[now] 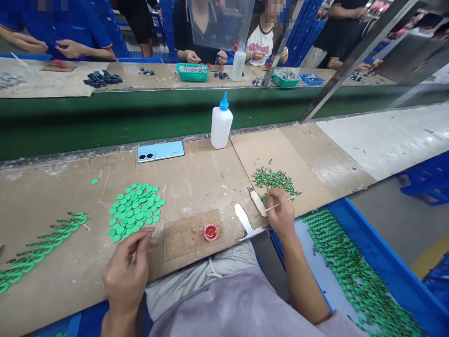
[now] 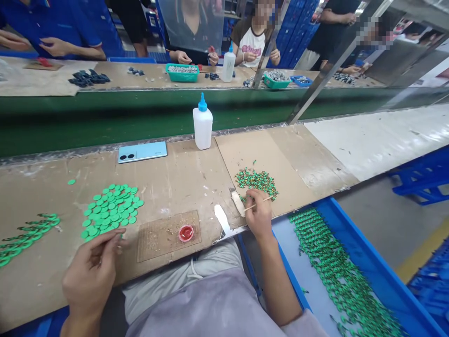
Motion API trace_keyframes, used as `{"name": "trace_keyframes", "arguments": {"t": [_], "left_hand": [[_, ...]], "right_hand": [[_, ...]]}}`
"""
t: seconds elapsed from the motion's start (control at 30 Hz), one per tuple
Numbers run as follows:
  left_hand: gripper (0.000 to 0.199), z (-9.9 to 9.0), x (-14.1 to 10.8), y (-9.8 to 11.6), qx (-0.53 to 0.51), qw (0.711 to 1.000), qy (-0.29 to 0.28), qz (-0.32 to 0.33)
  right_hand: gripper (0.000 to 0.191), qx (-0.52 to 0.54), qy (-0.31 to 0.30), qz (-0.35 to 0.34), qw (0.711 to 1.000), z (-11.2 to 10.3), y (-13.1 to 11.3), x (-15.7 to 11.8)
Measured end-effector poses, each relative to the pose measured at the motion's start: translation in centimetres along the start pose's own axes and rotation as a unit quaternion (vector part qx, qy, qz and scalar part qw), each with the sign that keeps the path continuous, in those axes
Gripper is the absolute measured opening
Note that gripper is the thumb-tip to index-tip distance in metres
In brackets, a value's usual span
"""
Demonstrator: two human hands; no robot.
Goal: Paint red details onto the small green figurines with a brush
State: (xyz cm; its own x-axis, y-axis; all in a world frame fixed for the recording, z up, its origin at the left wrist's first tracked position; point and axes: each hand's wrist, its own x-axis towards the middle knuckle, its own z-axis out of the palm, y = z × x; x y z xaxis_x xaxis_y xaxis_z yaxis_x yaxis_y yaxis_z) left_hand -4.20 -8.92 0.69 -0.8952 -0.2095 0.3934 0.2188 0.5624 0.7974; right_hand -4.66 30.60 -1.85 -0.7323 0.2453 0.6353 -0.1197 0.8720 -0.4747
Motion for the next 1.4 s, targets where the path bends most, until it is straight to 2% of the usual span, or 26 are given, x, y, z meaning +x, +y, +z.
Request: {"name": "trace_keyframes", "arguments": {"t": [0.1,0.23,0.33,0.43,0.53,0.9,1.03,1.27,1.4], "left_hand": [[0.02,0.9,-1.2,1.0,-0.074,0.995,-0.024,-0.059],[0.01,1.3,-2.1,2.0,-0.121,0.991,-0.021,-0.052],[0.01,1.3,-2.4,2.5,-0.184,0.978,-0.015,-0.099],[0.02,1.1,-2.5,2.8,-0.249,0.955,-0.029,-0.156],[0.029,0.7,-2.6,3.0,-0.258,0.948,-0.041,-0.184],[0.028,0.1,-3.4,2.5,-0.207,0.964,-0.059,-0.157],[0.032,-0.1,-3.1,3.1,-0.214,0.963,-0.039,-0.161],[0.02,-0.5,-3.3,5.0,-0.208,0.971,-0.056,-0.103],[0.014,-0.8,-4.0,5.5,-0.262,0.959,-0.037,-0.103]], "right_hand": [[0.018,-0.025,-0.013,-0.001,1.0,-1.3,0.5,0.2],[0.019,-0.056,-0.073,-0.008,0.996,-2.7,0.9,0.5],[0.022,-0.073,-0.12,-0.016,0.99,-2.4,0.8,0.5],[0.023,-0.087,-0.136,-0.017,0.987,-1.6,0.6,0.3],[0.023,-0.105,-0.142,-0.013,0.984,-1.2,0.7,0.3],[0.023,-0.162,-0.138,-0.003,0.977,-0.4,0.4,0.6],[0.021,-0.164,-0.145,-0.007,0.976,-0.3,0.6,0.9],[0.02,-0.11,-0.124,-0.009,0.986,-0.8,0.2,1.9],[0.018,-0.044,-0.114,-0.016,0.992,-1.2,-1.4,1.9]]}}
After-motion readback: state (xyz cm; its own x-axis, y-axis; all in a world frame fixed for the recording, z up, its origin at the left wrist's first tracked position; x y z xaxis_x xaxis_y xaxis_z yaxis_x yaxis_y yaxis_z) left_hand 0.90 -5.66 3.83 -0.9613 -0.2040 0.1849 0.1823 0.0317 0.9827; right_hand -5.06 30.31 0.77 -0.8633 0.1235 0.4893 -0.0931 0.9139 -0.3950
